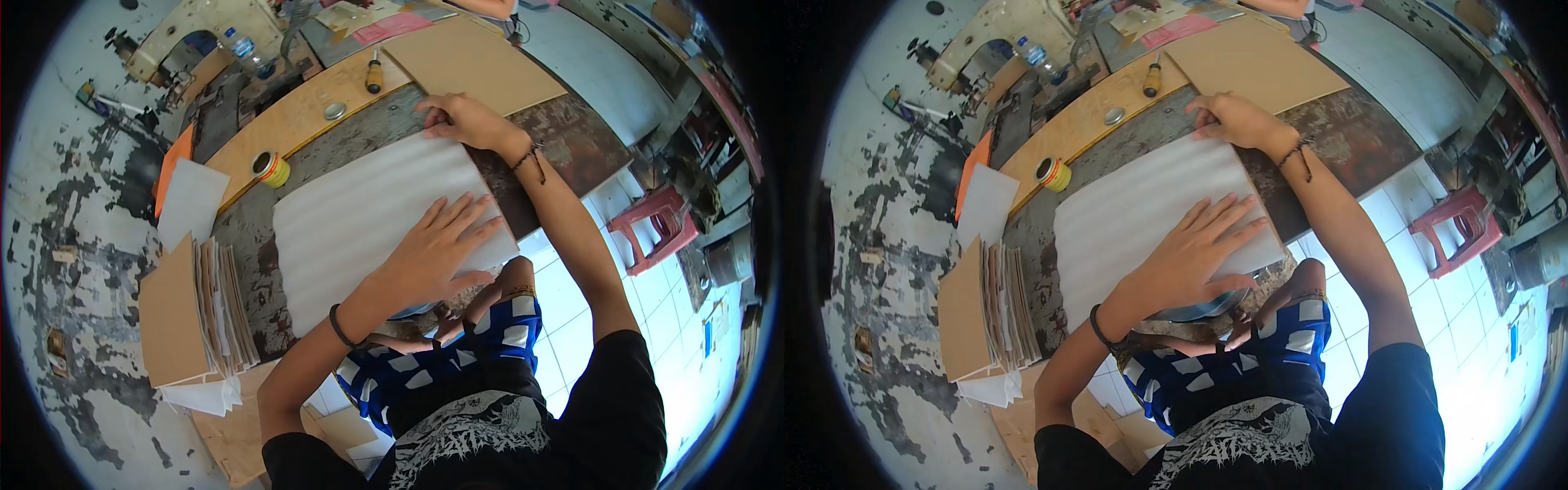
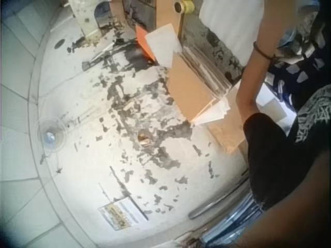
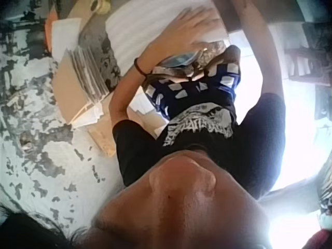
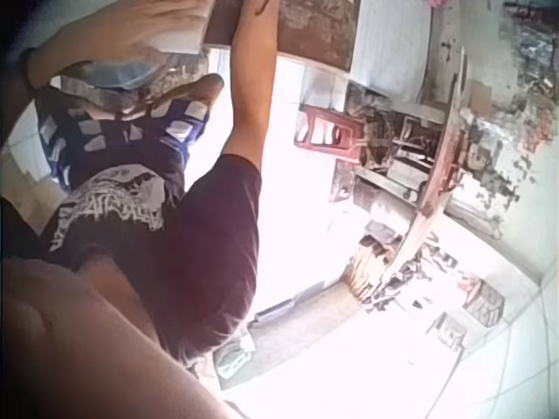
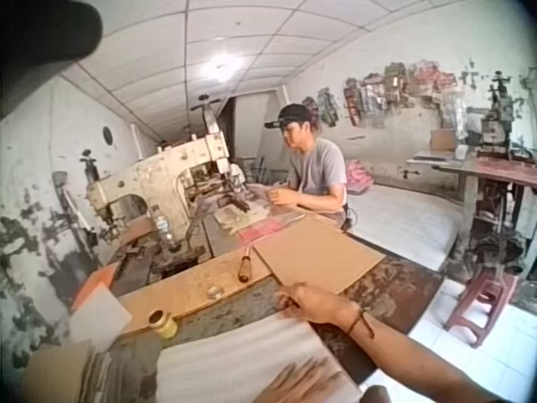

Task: The person presses a white foam sheet on a workbench, moves a stack of cardboard sheets, and uses a screwdriver to pry the lid off a small yellow can.

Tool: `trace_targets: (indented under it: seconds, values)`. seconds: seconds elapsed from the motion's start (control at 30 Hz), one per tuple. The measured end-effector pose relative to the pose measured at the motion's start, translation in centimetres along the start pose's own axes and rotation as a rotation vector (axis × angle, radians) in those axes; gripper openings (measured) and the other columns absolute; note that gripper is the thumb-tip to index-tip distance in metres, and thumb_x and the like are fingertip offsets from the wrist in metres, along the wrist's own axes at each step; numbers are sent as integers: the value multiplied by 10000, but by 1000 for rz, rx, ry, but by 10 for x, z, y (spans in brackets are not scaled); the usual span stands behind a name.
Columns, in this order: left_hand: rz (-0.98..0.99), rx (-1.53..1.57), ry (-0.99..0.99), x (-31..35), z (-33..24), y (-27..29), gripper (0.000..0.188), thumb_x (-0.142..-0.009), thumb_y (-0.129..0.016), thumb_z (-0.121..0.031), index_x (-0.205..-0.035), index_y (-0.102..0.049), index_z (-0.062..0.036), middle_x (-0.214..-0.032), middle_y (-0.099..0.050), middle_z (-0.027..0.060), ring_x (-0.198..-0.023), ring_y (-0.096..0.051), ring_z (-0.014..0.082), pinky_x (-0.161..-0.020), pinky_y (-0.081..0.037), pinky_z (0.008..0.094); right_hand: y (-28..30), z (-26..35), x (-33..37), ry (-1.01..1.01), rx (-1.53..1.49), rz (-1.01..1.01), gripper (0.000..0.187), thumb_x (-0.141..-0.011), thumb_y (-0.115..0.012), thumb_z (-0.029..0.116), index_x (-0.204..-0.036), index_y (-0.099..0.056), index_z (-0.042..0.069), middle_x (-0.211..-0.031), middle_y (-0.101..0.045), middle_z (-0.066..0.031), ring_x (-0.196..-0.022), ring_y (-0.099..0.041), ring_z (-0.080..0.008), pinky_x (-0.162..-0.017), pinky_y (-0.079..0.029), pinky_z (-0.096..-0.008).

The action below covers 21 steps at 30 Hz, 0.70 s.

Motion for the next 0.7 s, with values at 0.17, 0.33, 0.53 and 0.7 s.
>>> trace_targets:
  seconds: [0.17,0.33,0.53,0.7]
  values:
    - [-50,-14,17,-13,-8,3,634,-912,-625,-426,-1464,-513,-135,-1539,-387,188,-1380,-385,418,-1155,-275,521,0,-5,1,65,-15,40,382,-858,-779,182,-1182,-657,21,-927,-749,-108,-844,-705,-239,-760,-535,-354]
    - [-51,64,27,-24,-6,5,577,-846,-704,-368,-1356,-590,-125,-1497,-422,175,-1339,-408,402,-1125,-293,524,0,-10,0,61,-37,25,395,-856,-783,191,-1196,-662,31,-939,-757,-95,-852,-706,-233,-774,-547,-350]
    - [-43,5,-20,-25,-5,-1,585,-929,-625,-478,-1431,-560,-185,-1574,-361,202,-1416,-355,437,-1159,-251,566,0,-12,-2,28,-19,41,401,-854,-789,206,-1198,-667,40,-965,-761,-94,-863,-703,-230,-780,-553,-345]
    - [-30,-30,-57,-24,-5,-7,538,-974,-545,-516,-1450,-549,-264,-1611,-309,210,-1453,-311,459,-1167,-216,609,-1,-12,-3,23,-30,46,390,-858,-789,213,-1193,-672,51,-957,-763,-85,-846,-701,-219,-764,-549,-343]
Point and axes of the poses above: each hand's wrist, its own x-axis away from the middle knuckle, its own y-axis out of the back of the hand, z = x × y, the point moved 10 cm from there along -x, towards the middle knuckle
